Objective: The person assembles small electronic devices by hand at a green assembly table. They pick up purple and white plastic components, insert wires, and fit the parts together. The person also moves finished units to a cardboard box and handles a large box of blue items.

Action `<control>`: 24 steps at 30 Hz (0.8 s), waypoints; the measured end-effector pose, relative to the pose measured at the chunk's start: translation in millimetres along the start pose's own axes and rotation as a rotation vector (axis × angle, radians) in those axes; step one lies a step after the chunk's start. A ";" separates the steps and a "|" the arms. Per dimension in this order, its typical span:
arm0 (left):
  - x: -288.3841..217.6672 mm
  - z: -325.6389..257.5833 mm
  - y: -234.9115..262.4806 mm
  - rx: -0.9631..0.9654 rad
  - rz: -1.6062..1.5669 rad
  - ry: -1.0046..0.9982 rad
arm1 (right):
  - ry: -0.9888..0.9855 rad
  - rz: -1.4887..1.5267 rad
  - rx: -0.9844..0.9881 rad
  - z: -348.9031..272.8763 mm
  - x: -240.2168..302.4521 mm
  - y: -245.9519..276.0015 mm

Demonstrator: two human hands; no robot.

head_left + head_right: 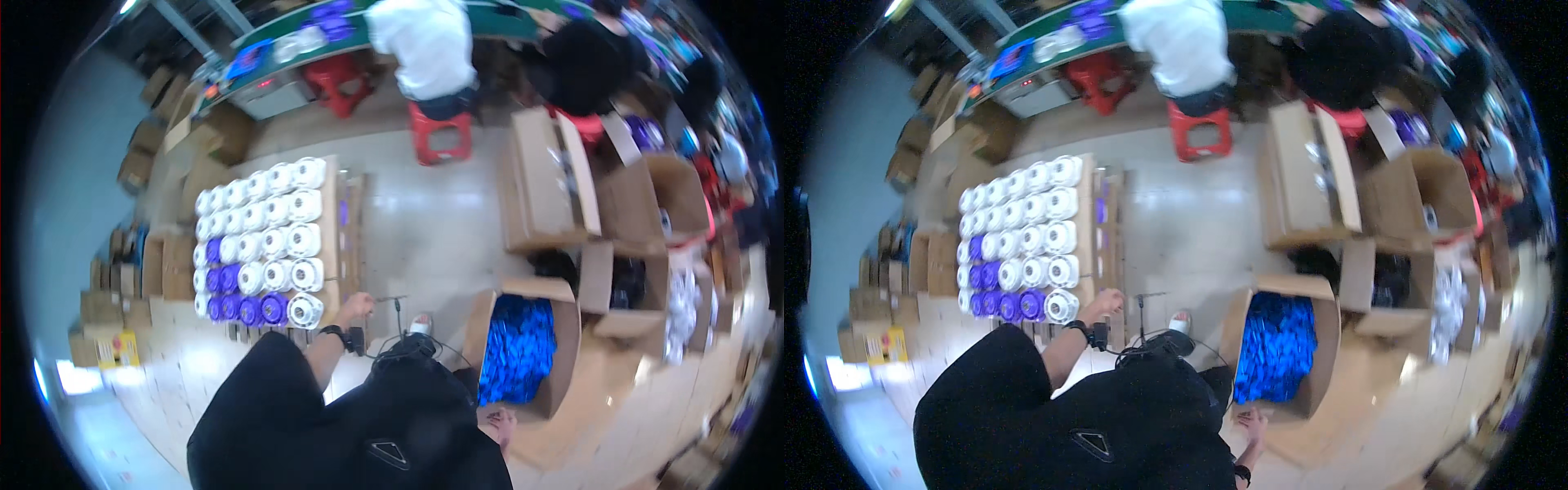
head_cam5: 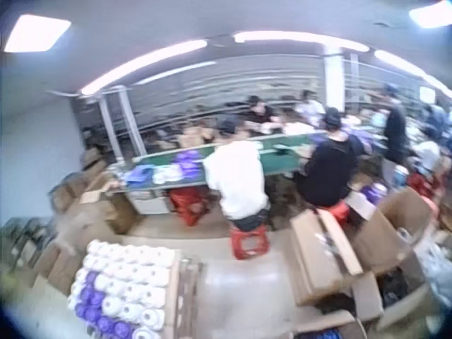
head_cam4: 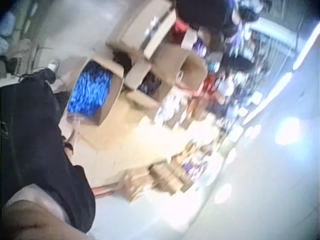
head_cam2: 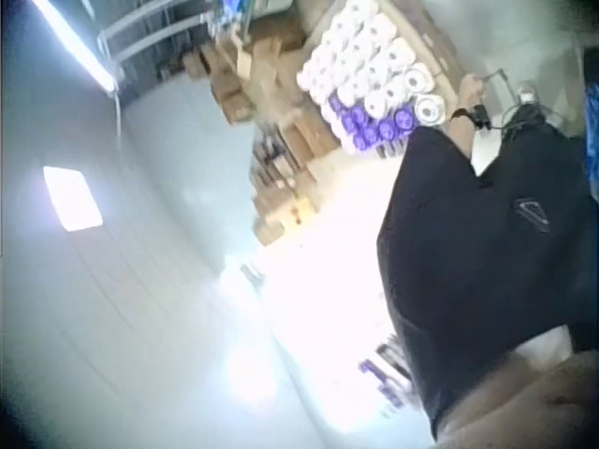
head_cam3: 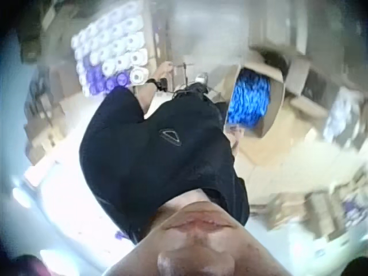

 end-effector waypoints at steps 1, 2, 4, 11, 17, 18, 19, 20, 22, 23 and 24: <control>26.0 2.1 3.7 0.001 0.077 0.065 | -0.019 -0.080 -0.040 17.9 36.2 -4.6; 48.7 4.4 5.1 0.011 0.155 0.134 | 0.012 -0.119 0.001 37.0 73.3 -14.4; 61.3 17.9 3.2 0.017 0.172 0.161 | 0.088 -0.234 0.000 73.9 137.1 -33.3; -25.6 47.5 100.6 -0.306 0.117 -0.316 | 0.089 -0.512 0.141 190.3 262.2 -124.9; -73.0 85.1 157.1 -0.419 0.537 -0.091 | 0.131 -0.789 0.320 277.7 388.5 -233.9; -73.4 92.2 164.9 -0.348 0.227 -0.034 | 0.299 -0.800 0.401 291.6 424.3 -264.9; -77.1 95.7 163.7 -0.238 -0.093 0.031 | 0.376 -0.861 0.423 311.8 441.9 -277.2; -85.9 106.8 169.6 -0.254 -0.229 0.010 | 0.470 -0.918 0.444 338.9 466.7 -296.0; -109.0 115.0 166.8 -0.271 -0.525 -0.024 | 0.269 -0.956 0.387 382.5 516.9 -325.5; -114.0 111.5 170.0 -0.328 -0.477 0.066 | 0.056 -0.883 0.378 384.7 559.3 -374.2; -119.9 110.0 172.7 -0.373 -0.426 0.158 | 0.182 -1.033 0.434 396.3 590.0 -407.6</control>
Point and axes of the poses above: each hand's wrist, its own z-axis towards the middle knuckle, its own y-axis out of the back of the hand, x = y × z, the point moved 2 cm from there along z, towards the middle knuckle, and after that the axes turned 2 degrees about -z, right-handed, at the moved point
